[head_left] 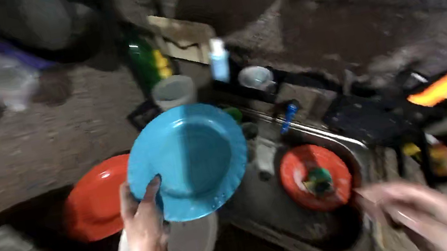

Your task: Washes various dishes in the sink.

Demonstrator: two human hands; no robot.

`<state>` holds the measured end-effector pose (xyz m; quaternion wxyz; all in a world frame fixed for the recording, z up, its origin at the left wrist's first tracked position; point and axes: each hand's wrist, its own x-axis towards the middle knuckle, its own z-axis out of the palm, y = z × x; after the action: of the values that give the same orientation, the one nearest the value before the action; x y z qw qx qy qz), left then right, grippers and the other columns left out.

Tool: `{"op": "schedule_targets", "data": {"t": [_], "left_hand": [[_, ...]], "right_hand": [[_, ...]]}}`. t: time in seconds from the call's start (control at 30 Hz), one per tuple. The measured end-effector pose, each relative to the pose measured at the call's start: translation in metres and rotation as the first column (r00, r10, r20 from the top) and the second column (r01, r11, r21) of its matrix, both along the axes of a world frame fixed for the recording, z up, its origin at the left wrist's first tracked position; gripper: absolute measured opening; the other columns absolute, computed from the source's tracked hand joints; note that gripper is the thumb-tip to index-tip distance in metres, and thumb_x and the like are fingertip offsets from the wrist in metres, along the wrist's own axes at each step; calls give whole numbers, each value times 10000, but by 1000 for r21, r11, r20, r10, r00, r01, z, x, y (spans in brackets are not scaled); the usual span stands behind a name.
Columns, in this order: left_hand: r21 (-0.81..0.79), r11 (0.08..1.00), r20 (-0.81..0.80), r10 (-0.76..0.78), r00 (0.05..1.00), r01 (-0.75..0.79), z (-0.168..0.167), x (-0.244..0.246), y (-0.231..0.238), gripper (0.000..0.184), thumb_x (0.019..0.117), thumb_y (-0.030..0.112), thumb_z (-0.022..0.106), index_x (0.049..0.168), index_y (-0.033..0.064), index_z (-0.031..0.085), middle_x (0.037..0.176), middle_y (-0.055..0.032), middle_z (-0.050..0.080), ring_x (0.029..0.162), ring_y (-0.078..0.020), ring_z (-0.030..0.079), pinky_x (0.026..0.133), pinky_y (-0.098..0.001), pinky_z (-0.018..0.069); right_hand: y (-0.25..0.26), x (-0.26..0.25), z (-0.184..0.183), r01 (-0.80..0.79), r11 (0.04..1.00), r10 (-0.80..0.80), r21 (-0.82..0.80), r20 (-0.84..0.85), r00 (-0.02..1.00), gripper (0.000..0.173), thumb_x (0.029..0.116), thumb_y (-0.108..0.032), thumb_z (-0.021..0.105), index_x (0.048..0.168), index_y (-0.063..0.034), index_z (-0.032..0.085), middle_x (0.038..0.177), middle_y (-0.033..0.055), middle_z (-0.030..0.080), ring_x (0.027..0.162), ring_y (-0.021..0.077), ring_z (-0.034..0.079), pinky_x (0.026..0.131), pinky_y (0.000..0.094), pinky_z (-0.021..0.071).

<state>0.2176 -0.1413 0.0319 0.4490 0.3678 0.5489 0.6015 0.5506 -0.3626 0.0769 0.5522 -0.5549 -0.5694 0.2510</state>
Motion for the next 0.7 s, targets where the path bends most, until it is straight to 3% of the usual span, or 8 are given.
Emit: {"op": "schedule_targets", "data": {"t": [0.03, 0.1, 0.2, 0.27, 0.33, 0.5, 0.6, 0.7], "left_hand": [[10, 1000, -34, -17, 999, 18, -6, 18, -11, 540, 979, 33, 598, 1475, 45, 385, 1223, -74, 622, 976, -73, 681, 794, -279, 612], [53, 994, -103, -92, 990, 98, -25, 51, -32, 581, 979, 6, 585, 1495, -12, 319, 1289, -113, 572, 1050, -53, 647, 861, -253, 585], [72, 957, -207, -261, 943, 281, -64, 87, -53, 689, 976, 35, 594, 1551, -70, 228, 1459, -224, 485, 1258, -117, 579, 1036, -279, 516], [46, 931, -270, -336, 902, 361, -86, 106, -59, 681, 965, 29, 590, 1540, -92, 246, 1486, -277, 444, 1314, -178, 537, 1071, -304, 483], [21, 913, -311, -382, 870, 408, -97, 121, -59, 658, 973, 3, 587, 1533, -97, 256, 1476, -294, 448, 1299, -215, 554, 1059, -325, 497], [8, 891, -362, -420, 832, 453, -109, 146, -51, 637, 987, -18, 562, 1535, -113, 251, 1482, -309, 451, 1296, -245, 564, 1067, -334, 489], [-11, 895, -252, -433, 865, 445, -123, 157, -41, 594, 998, -12, 563, 1519, -109, 296, 1419, -294, 515, 1243, -233, 599, 1035, -330, 514], [-112, 863, -182, -506, 843, 493, -134, 169, -34, 578, 1030, 64, 570, 1536, -68, 325, 1476, -271, 489, 1317, -258, 554, 1096, -369, 473]], "right_hand": [[25, 10, -26, 207, 971, -160, -121, 317, 935, 286, 1028, -282, 578, 1203, -108, 722, 1024, 14, 747, 881, 117, 712, 771, 305, 615], [56, 26, -67, 503, 724, -29, -471, 709, 705, 431, 998, -329, 614, 1374, -120, 648, 1282, 192, 678, 1221, 375, 626, 997, 589, 506], [75, 46, -130, 484, 505, 112, -714, 610, 784, 688, 975, -456, 640, 1564, -162, 438, 1528, 278, 458, 1408, 513, 418, 1098, 682, 397], [80, 49, -159, 479, 500, 105, -721, 600, 793, 827, 942, -482, 682, 1636, -294, 273, 1617, 282, 311, 1419, 535, 383, 1067, 677, 424], [84, 52, -186, 476, 575, 72, -665, 621, 781, 794, 929, -471, 692, 1617, -353, 314, 1629, 256, 304, 1409, 523, 398, 1039, 654, 465], [86, 55, -181, 460, 570, -8, -681, 555, 832, 421, 982, -296, 635, 1335, -65, 627, 1241, 221, 680, 1148, 405, 664, 972, 617, 521], [83, 52, -160, 457, 715, -304, -529, 353, 885, 338, 952, -256, 676, 1193, -18, 670, 987, 164, 722, 912, 292, 711, 857, 532, 572], [93, 40, -150, 493, 772, -431, -402, 241, 870, 312, 956, -266, 634, 1150, -25, 683, 949, 131, 709, 871, 229, 692, 807, 474, 566]]}}
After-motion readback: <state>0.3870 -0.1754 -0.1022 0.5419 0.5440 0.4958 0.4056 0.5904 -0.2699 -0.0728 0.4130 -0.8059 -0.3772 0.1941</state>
